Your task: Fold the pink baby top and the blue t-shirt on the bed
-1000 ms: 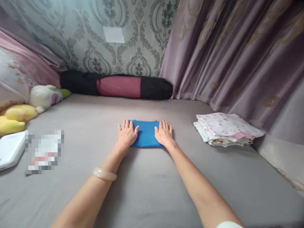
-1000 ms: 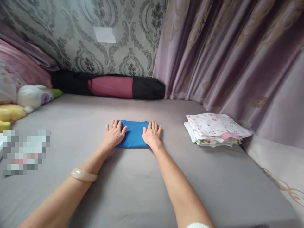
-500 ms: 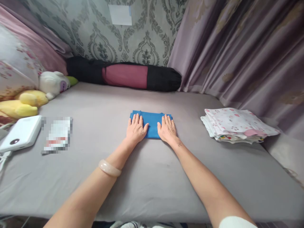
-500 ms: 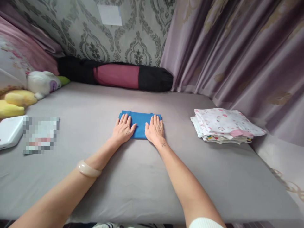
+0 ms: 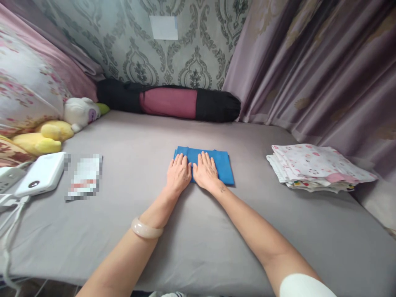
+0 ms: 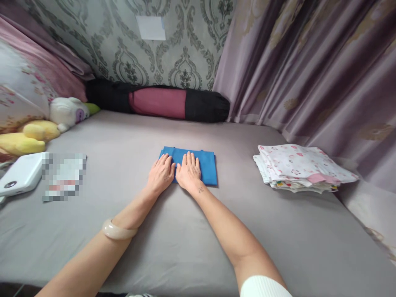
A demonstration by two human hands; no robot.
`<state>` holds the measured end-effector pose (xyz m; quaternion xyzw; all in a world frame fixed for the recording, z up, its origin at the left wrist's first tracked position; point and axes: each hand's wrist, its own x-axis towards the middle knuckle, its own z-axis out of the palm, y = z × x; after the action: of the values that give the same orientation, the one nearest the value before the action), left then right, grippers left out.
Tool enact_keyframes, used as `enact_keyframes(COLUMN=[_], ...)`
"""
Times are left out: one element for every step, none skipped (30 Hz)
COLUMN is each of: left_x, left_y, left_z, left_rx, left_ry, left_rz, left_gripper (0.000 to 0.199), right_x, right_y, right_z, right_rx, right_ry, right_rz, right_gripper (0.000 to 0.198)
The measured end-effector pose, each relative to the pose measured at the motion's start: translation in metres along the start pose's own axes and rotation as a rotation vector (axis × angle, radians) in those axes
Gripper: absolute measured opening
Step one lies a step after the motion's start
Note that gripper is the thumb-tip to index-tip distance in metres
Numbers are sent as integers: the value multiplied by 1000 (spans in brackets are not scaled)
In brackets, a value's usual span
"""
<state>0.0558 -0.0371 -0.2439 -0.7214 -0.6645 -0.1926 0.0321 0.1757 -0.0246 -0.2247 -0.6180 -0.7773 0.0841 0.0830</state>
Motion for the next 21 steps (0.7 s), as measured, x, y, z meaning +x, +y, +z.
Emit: enact_keyframes(left_x=[0, 0, 0, -1, -1, -1, -1, -1, -1, 0, 1, 2, 4, 6, 8, 10, 12, 13, 14, 15, 16], left_y=[-1, -1, -1, -1, -1, -2, -2, -3, -3, -5, -6, -9, -11, -14, -17, -20, -23, -26, -28, -31, -33], left_z=[1, 1, 2, 3, 3, 3, 3, 3, 3, 3, 4, 4, 5, 5, 5, 5, 5, 4, 3, 2, 1], left_rx=[-5, -8, -9, -11, -13, -18, -28, -43, -64, -90, -119, -151, -186, -224, -264, -307, -352, -395, -436, -475, -514], left_ry=[5, 7, 7, 4, 1, -1, -1, 1, 6, 17, 36, 62, 94, 129, 162, 190, 215, 240, 266, 292, 314], left_rz=[2, 5, 5, 6, 5, 4, 3, 5, 9, 13, 14, 8, -6, -27, -54, -83, -115, -150, -190, -238, -291], left_gripper=[45, 44, 43, 43, 43, 43, 42, 42, 40, 39, 37, 35, 34, 33, 32, 32, 31, 30, 30, 30, 29], right_x=[0, 0, 0, 0, 0, 0, 0, 0, 0, 0, 1, 2, 4, 7, 10, 13, 16, 20, 23, 25, 27], right_y=[-1, -1, 0, 0, 1, 2, 2, 3, 2, 2, 1, -1, -3, -5, -8, -12, -15, -19, -22, -25, -27], right_z=[2, 5, 6, 8, 9, 10, 10, 10, 9, 8, 7, 6, 5, 5, 5, 5, 6, 7, 8, 9, 11], right_rx=[2, 3, 3, 2, 1, -1, -3, -5, -6, -6, -4, 0, 5, 12, 22, 34, 47, 61, 74, 84, 92], right_ry=[5, 12, 21, 30, 37, 40, 40, 36, 29, 20, 13, 9, 10, 15, 24, 32, 38, 43, 45, 43, 35], right_rz=[2, 4, 5, 5, 5, 5, 6, 5, 7, 9, 13, 17, 19, 17, 11, -2, -17, -30, -41, -46, -45], right_gripper=[60, 61, 61, 61, 61, 61, 61, 61, 61, 60, 60, 60, 60, 60, 60, 59, 59, 59, 59, 59, 60])
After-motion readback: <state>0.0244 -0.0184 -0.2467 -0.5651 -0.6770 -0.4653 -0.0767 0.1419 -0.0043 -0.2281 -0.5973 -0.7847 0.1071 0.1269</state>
